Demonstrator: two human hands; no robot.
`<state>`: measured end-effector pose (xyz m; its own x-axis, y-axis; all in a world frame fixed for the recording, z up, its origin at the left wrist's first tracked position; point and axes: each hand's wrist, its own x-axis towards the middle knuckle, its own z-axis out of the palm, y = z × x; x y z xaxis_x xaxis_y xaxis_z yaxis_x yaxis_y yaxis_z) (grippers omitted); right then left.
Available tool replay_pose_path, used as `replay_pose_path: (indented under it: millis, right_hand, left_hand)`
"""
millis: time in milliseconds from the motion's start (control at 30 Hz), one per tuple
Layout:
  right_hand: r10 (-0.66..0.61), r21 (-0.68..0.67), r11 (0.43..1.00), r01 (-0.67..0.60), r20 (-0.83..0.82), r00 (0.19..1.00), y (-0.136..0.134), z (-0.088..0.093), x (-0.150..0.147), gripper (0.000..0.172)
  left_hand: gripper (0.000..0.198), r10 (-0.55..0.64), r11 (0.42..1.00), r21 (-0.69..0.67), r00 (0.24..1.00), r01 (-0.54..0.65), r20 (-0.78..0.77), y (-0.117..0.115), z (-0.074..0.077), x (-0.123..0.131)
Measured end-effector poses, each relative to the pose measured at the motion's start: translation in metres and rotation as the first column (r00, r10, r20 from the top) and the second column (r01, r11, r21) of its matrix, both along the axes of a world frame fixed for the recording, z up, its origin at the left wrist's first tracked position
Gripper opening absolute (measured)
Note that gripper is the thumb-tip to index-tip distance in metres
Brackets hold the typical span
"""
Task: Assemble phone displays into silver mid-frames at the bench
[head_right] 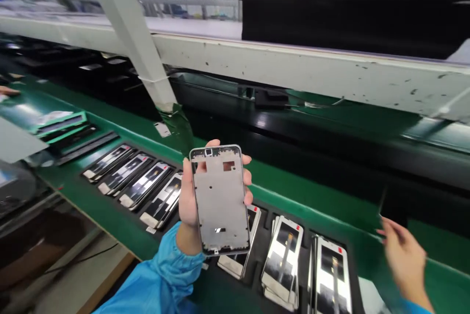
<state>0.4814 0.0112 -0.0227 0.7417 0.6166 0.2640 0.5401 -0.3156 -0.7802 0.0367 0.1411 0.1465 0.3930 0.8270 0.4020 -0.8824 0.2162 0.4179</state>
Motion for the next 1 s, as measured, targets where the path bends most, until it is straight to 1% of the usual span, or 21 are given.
replay_pose_path:
  millis: [33,100,167,200,300,400,467,567,633,700,767,800,900,1000]
  right_hand:
    - [0.015,-0.030,0.999,-0.016,-0.050,0.999,-0.013,-0.005,-0.007,0.076]
    - [0.106,-0.089,0.989,-0.116,-0.103,0.989,-0.037,-0.015,-0.033,0.070]
    - [0.207,-0.138,0.968,-0.210,-0.040,0.978,-0.058,-0.026,-0.070,0.065]
    - [0.230,-0.156,0.961,-0.227,0.001,0.973,-0.068,-0.032,-0.089,0.063]
    - [0.239,-0.178,0.960,-0.217,0.114,0.964,-0.089,-0.055,-0.138,0.062]
    - [0.231,-0.192,0.963,-0.191,0.213,0.949,-0.097,-0.071,-0.166,0.064]
    - [0.218,-0.187,0.967,-0.173,0.253,0.943,-0.097,-0.073,-0.175,0.063]
    - [0.192,-0.172,0.974,-0.149,0.272,0.943,-0.093,-0.067,-0.179,0.067]
    - [0.145,-0.185,0.978,-0.094,0.284,0.948,-0.093,-0.062,-0.179,0.076]
    - [0.059,-0.221,0.975,0.009,0.300,0.952,-0.096,-0.057,-0.177,0.089]
    - [-0.006,-0.284,0.954,0.096,0.301,0.953,-0.101,-0.052,-0.176,0.100]
    - [-0.018,-0.322,0.940,0.116,0.294,0.956,-0.104,-0.050,-0.175,0.103]
    - [-0.001,-0.418,0.901,0.113,0.259,0.966,-0.110,-0.044,-0.174,0.107]
    - [0.029,-0.453,0.887,0.084,0.236,0.971,-0.113,-0.039,-0.174,0.102]
  left_hand:
    - [0.050,-0.039,0.999,0.027,0.999,0.039,0.001,-0.005,0.000,0.001]
    - [0.050,-0.100,0.993,0.068,0.995,0.101,-0.013,-0.013,0.000,0.002]
    - [0.048,-0.139,0.985,0.096,0.990,0.140,-0.015,-0.019,0.002,0.003]
    - [0.047,-0.150,0.983,0.101,0.989,0.151,-0.013,-0.020,0.003,0.002]
    - [0.046,-0.156,0.985,0.075,0.987,0.157,-0.028,-0.025,0.007,0.000]
    - [0.046,-0.157,0.985,0.061,0.987,0.159,-0.037,-0.031,0.012,-0.003]
    - [0.045,-0.150,0.987,0.049,0.988,0.152,-0.037,-0.034,0.015,-0.004]
    - [0.054,-0.105,0.994,-0.012,0.992,0.104,-0.073,-0.036,0.018,-0.003]
    - [0.060,-0.052,0.996,-0.082,0.992,0.043,-0.112,-0.032,0.019,0.000]
    - [0.062,0.022,0.985,-0.169,0.990,-0.046,-0.141,-0.025,0.020,0.005]
    - [0.064,0.080,0.961,-0.250,0.983,-0.120,-0.166,-0.017,0.021,0.009]
    - [0.065,0.093,0.950,-0.279,0.980,-0.140,-0.176,-0.013,0.021,0.011]
    - [0.069,0.087,0.935,-0.321,0.974,-0.152,-0.207,-0.005,0.022,0.014]
    - [0.069,0.073,0.933,-0.332,0.975,-0.142,-0.211,-0.004,0.024,0.014]
